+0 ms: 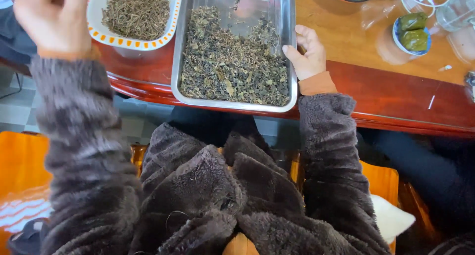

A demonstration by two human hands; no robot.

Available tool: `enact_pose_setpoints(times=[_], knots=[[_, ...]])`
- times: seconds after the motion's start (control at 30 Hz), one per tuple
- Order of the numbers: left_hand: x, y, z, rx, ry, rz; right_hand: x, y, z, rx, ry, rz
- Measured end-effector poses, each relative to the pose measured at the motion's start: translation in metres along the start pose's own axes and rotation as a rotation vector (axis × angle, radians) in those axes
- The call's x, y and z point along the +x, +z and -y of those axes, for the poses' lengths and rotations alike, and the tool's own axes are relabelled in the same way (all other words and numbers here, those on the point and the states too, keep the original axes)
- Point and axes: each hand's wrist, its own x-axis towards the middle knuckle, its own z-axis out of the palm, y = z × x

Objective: Sorting dried tea leaves by hand, removing stems and placing them into a separate container.

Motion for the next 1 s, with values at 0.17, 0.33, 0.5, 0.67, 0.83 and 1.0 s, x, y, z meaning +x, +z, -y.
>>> enact_pose_setpoints(times=[0.17, 0.33, 0.5, 0.67, 0.83, 1.0], knots=[[-0.085, -0.011, -0.001, 0.24, -0.059, -0.201, 0.0, 0.002, -0.007, 0.057, -0.099, -0.044], [-0.089, 0.003, -0.046, 0.359, -0.229, 0.043, 0.002, 0.001, -0.03, 0.012, -0.092, -0.089], [-0.099, 0.025, -0.025, 0.455, -0.391, 0.184, -0.003, 0.001, -0.024, 0.008, -0.096, -0.091], [-0.095, 0.033, -0.022, 0.642, -0.372, 0.167, -0.004, 0.0, -0.025, -0.002, -0.096, -0.103], [-0.095, 0.036, -0.011, 0.654, -0.463, 0.169, -0.003, 0.001, -0.035, -0.004, -0.046, -0.101], [-0.106, 0.034, -0.002, 0.695, -0.362, 0.152, -0.008, 0.001, -0.024, -0.024, 0.016, -0.093]])
